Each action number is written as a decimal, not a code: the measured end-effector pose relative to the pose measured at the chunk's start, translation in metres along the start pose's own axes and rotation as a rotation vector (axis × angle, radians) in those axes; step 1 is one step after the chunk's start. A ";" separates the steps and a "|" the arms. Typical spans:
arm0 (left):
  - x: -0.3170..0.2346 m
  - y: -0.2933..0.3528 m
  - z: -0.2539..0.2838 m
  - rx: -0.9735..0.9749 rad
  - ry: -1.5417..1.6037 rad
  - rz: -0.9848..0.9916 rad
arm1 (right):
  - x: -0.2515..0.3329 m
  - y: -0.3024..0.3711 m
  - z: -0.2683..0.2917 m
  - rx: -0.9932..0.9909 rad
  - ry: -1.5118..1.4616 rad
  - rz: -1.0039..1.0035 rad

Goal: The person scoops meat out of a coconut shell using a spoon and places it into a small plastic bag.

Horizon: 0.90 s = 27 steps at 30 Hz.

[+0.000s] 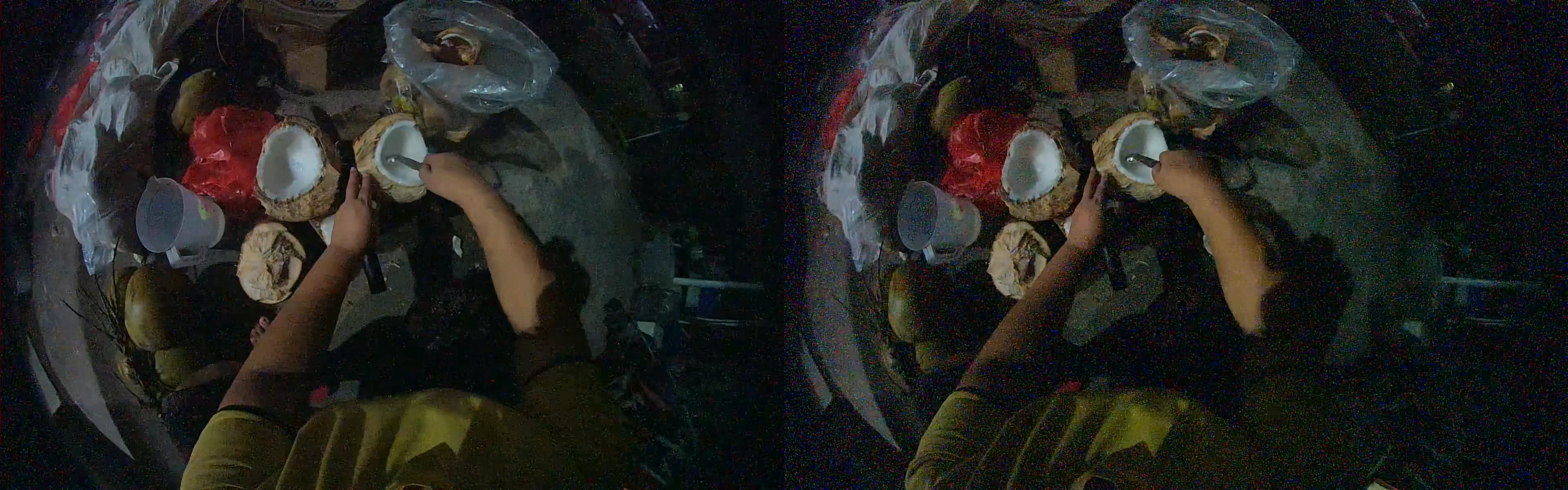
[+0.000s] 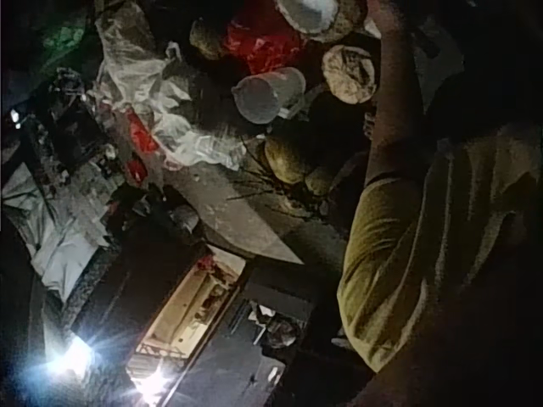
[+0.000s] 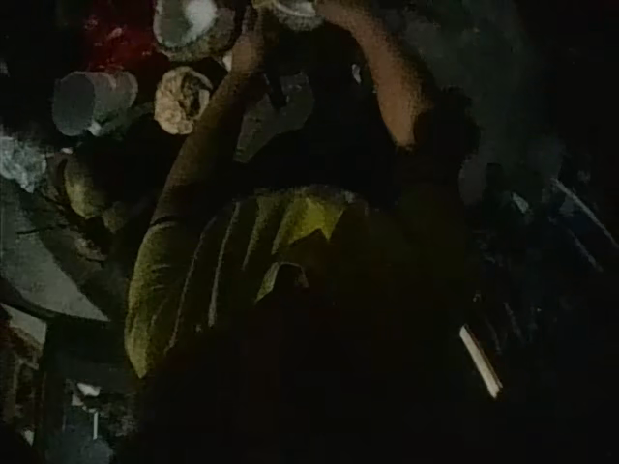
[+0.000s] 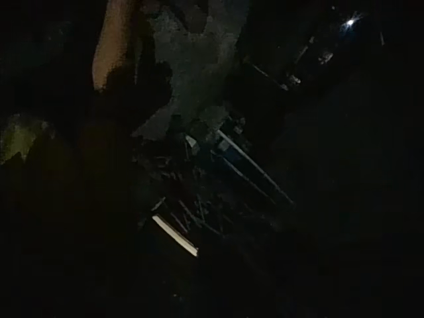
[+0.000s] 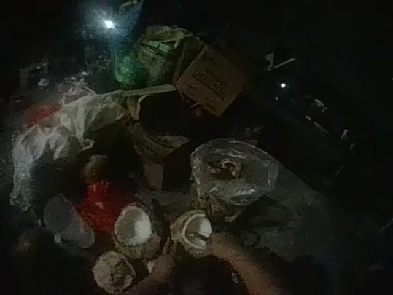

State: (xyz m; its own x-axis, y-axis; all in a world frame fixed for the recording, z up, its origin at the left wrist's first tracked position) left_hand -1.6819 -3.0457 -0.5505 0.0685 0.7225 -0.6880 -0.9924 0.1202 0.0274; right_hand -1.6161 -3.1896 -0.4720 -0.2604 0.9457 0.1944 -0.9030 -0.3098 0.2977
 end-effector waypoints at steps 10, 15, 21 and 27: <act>0.004 0.004 0.011 0.234 -0.068 0.172 | 0.006 0.056 0.033 0.331 0.271 0.037; 0.005 0.001 0.002 0.004 0.019 0.014 | 0.003 0.051 0.031 0.095 0.178 -0.006; 0.000 -0.001 0.000 0.022 -0.019 0.002 | 0.002 0.036 0.013 0.137 0.232 -0.013; 0.009 0.005 0.004 -0.038 0.034 0.016 | 0.015 0.062 0.029 0.362 0.113 0.052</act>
State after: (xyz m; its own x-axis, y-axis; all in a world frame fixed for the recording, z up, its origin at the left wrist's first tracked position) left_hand -1.6855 -3.0358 -0.5538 0.0494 0.7008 -0.7116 -0.9966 0.0819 0.0114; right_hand -1.6665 -3.1975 -0.4238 -0.3568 0.9265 0.1193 -0.7138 -0.3528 0.6051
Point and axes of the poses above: each hand's wrist, its own y-axis away from the middle knuckle, its own z-axis out of the back of the hand, x = y × z, the point moved 5 cm from there along -y, towards the middle knuckle, and after that the axes turned 6 degrees about z, right-handed, at the moved point
